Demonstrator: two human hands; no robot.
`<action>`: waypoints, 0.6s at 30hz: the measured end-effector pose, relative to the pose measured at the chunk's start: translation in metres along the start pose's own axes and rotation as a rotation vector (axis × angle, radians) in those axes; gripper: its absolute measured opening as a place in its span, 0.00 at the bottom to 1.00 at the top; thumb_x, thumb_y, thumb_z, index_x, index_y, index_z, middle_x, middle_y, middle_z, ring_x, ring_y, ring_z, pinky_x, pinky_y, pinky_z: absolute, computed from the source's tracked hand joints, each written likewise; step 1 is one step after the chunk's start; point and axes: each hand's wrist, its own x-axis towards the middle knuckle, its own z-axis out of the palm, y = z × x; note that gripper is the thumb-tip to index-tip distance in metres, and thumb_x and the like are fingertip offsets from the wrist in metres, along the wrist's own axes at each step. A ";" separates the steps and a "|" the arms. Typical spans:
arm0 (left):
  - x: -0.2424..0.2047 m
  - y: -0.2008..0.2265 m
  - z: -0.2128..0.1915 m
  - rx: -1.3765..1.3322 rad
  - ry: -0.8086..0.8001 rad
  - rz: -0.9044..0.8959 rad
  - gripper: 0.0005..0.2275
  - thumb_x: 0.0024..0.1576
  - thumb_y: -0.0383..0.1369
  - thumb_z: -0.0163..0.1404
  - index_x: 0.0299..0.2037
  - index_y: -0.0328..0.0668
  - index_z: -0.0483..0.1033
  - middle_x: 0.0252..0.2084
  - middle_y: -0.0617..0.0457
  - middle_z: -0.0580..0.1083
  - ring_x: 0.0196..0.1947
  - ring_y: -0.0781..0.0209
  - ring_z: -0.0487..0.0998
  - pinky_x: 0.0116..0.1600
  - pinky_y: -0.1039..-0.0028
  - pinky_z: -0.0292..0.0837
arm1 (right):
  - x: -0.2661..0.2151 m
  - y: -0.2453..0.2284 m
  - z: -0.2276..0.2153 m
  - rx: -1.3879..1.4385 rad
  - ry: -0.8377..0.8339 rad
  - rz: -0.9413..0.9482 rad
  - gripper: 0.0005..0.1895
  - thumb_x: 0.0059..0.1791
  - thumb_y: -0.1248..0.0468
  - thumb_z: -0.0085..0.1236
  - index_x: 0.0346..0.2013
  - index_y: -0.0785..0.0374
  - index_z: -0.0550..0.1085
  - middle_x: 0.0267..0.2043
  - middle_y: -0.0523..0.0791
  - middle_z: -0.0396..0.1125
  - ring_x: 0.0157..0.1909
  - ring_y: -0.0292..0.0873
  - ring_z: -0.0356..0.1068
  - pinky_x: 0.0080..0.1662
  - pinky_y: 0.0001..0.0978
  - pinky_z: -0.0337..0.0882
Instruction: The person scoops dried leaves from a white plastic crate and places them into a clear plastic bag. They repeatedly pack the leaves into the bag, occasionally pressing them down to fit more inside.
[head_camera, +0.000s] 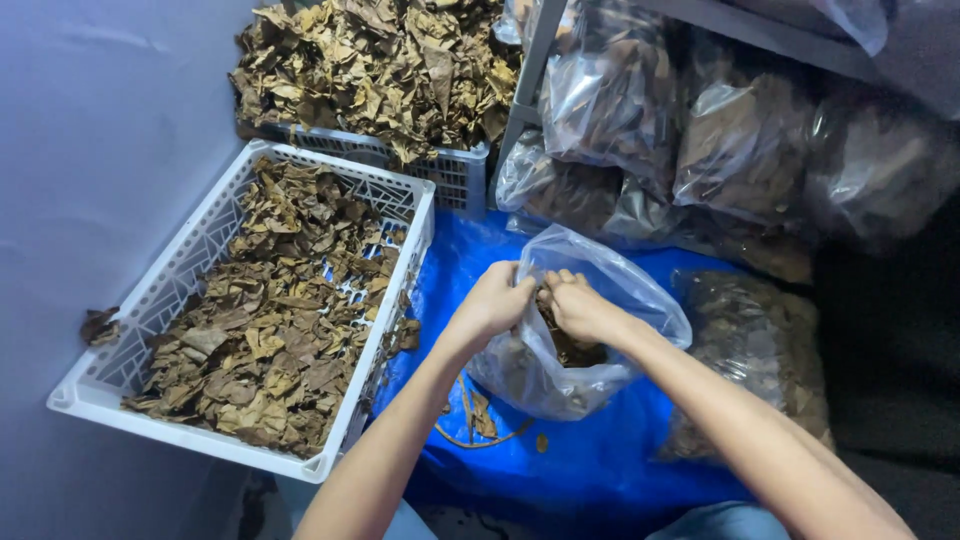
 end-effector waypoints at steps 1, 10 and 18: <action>0.000 -0.002 0.004 -0.153 0.007 0.049 0.11 0.55 0.34 0.46 0.38 0.40 0.82 0.28 0.41 0.79 0.26 0.46 0.80 0.28 0.60 0.75 | -0.001 -0.004 0.011 0.014 0.084 0.036 0.16 0.53 0.63 0.41 0.53 0.69 0.64 0.50 0.59 0.61 0.54 0.68 0.63 0.54 0.66 0.66; -0.018 -0.003 0.004 -0.375 0.091 0.113 0.12 0.58 0.30 0.44 0.42 0.34 0.81 0.29 0.40 0.80 0.25 0.49 0.80 0.28 0.62 0.76 | -0.030 -0.036 0.005 0.313 0.144 0.070 0.32 0.46 0.73 0.44 0.65 0.66 0.52 0.63 0.59 0.49 0.63 0.76 0.58 0.58 0.69 0.62; -0.009 -0.010 0.010 -0.515 0.114 0.133 0.13 0.60 0.28 0.42 0.39 0.24 0.80 0.24 0.36 0.76 0.11 0.50 0.75 0.11 0.65 0.70 | -0.051 -0.035 0.001 0.079 0.254 -0.376 0.28 0.46 0.73 0.54 0.61 0.76 0.62 0.59 0.67 0.59 0.63 0.72 0.60 0.63 0.61 0.66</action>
